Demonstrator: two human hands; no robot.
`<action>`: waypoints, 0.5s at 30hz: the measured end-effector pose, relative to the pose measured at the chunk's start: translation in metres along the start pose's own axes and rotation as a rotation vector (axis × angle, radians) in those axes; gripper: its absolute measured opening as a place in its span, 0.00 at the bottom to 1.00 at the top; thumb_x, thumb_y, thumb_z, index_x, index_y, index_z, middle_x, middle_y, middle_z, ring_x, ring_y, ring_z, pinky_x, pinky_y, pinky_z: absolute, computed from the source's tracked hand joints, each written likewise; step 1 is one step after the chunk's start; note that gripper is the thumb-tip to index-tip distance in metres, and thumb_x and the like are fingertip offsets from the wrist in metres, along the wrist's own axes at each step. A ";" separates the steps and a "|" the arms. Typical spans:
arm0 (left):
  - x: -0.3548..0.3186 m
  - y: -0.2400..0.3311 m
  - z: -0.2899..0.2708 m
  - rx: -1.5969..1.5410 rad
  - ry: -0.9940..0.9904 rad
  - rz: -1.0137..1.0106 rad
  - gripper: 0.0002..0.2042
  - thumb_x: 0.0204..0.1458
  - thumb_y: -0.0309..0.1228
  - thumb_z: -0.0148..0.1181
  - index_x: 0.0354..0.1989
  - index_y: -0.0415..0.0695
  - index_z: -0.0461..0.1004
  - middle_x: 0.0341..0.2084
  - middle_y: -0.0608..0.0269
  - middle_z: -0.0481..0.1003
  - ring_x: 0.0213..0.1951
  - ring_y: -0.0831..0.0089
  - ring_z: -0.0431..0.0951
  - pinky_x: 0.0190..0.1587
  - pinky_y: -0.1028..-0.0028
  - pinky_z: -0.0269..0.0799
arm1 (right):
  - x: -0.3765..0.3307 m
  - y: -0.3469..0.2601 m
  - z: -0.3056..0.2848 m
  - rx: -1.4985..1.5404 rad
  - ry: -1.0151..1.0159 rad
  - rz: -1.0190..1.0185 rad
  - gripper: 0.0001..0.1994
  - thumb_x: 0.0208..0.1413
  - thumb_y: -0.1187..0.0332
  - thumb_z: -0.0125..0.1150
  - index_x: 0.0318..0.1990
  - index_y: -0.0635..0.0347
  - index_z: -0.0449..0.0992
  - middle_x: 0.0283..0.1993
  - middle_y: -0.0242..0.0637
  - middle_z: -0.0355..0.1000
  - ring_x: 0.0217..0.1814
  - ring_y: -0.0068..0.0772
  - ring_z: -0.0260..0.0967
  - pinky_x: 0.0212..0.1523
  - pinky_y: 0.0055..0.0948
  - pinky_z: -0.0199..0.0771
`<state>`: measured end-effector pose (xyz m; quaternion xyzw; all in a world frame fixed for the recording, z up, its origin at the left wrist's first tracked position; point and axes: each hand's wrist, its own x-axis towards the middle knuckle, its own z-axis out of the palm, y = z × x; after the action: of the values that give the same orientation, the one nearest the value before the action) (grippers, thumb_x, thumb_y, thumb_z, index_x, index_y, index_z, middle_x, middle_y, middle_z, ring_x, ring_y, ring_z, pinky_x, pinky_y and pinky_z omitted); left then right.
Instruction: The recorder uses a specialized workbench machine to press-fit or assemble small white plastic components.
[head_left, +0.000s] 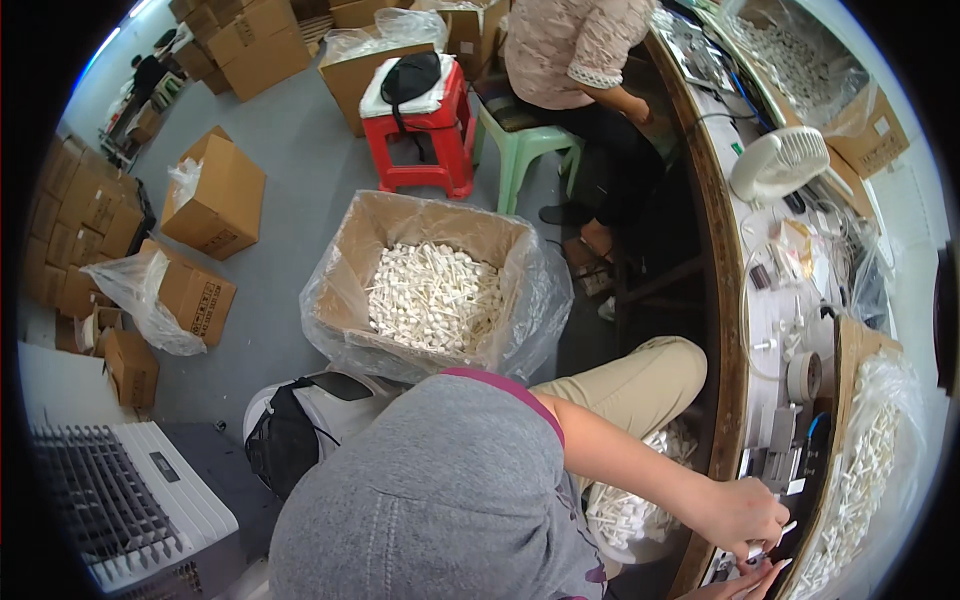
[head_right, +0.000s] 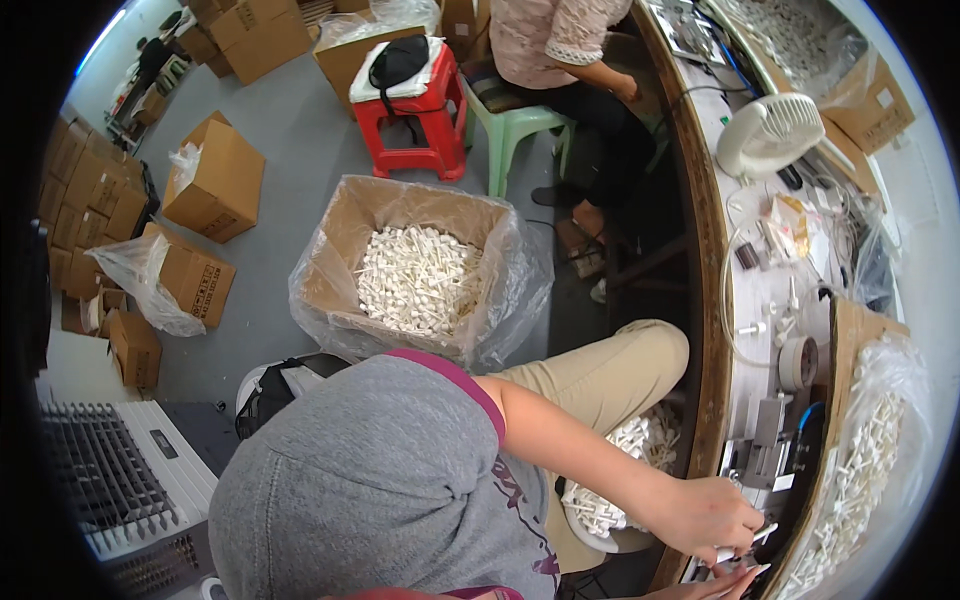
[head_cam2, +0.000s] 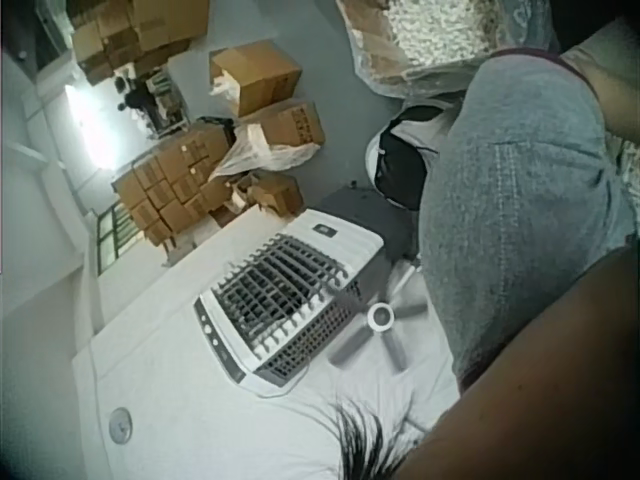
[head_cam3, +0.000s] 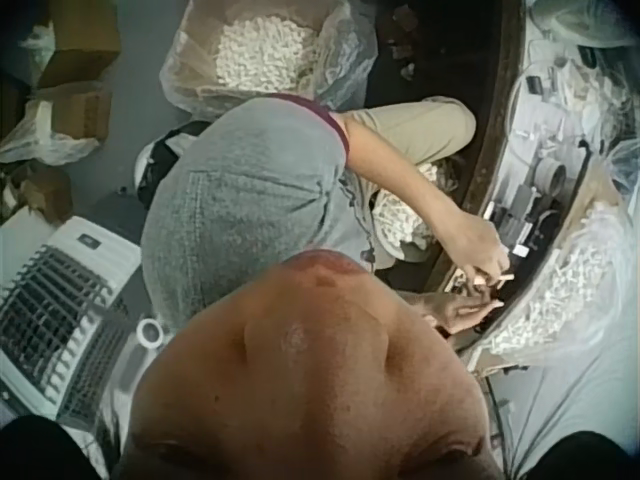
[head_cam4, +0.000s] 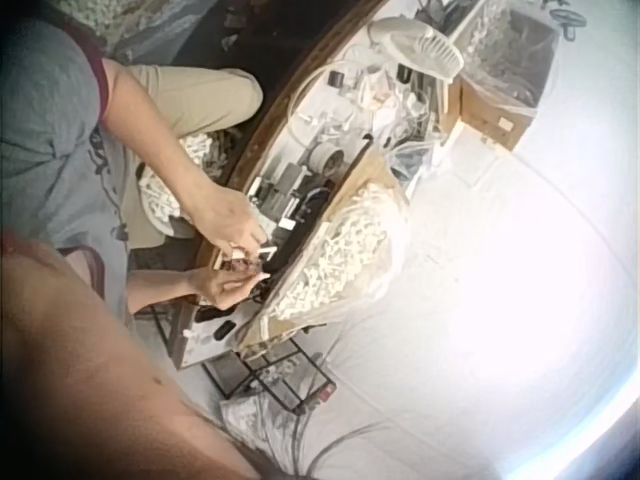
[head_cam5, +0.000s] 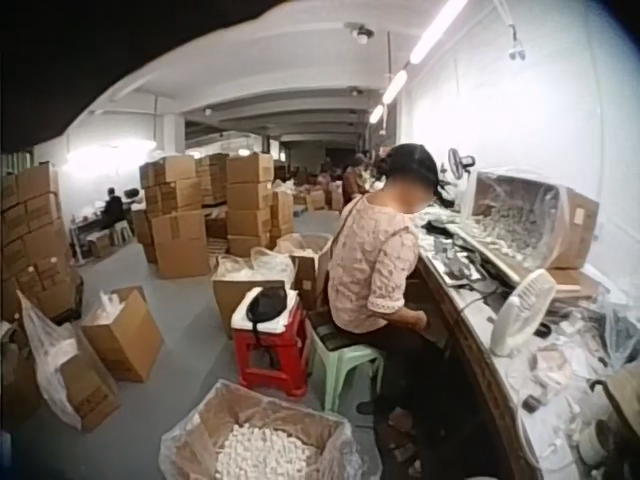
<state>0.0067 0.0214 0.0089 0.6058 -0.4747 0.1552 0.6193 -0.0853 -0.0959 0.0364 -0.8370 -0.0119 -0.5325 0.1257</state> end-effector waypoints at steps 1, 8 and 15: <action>0.001 0.000 0.001 0.003 -0.006 0.002 0.11 0.36 0.30 0.67 0.29 0.42 0.77 0.29 0.58 0.71 0.30 0.57 0.77 0.30 0.62 0.73 | -0.007 0.010 -0.002 0.083 0.034 0.110 0.11 0.59 0.78 0.60 0.47 0.74 0.78 0.45 0.49 0.79 0.42 0.36 0.79 0.38 0.29 0.84; -0.006 -0.015 0.015 0.286 -0.014 0.156 0.06 0.41 0.30 0.58 0.24 0.43 0.69 0.30 0.60 0.68 0.34 0.65 0.75 0.26 0.68 0.73 | -0.041 0.033 -0.018 0.345 0.136 0.712 0.13 0.65 0.70 0.54 0.52 0.66 0.76 0.33 0.34 0.71 0.25 0.19 0.62 0.21 0.17 0.58; 0.015 -0.037 0.018 0.406 -0.107 0.128 0.09 0.42 0.26 0.62 0.33 0.40 0.79 0.43 0.56 0.78 0.38 0.64 0.79 0.35 0.71 0.77 | -0.066 0.060 -0.035 0.646 0.184 0.818 0.11 0.66 0.70 0.52 0.46 0.70 0.75 0.36 0.43 0.75 0.28 0.29 0.70 0.33 0.25 0.73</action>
<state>0.0353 -0.0086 -0.0044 0.6942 -0.5031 0.2543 0.4475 -0.1358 -0.1540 -0.0206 -0.6417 0.1632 -0.4803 0.5753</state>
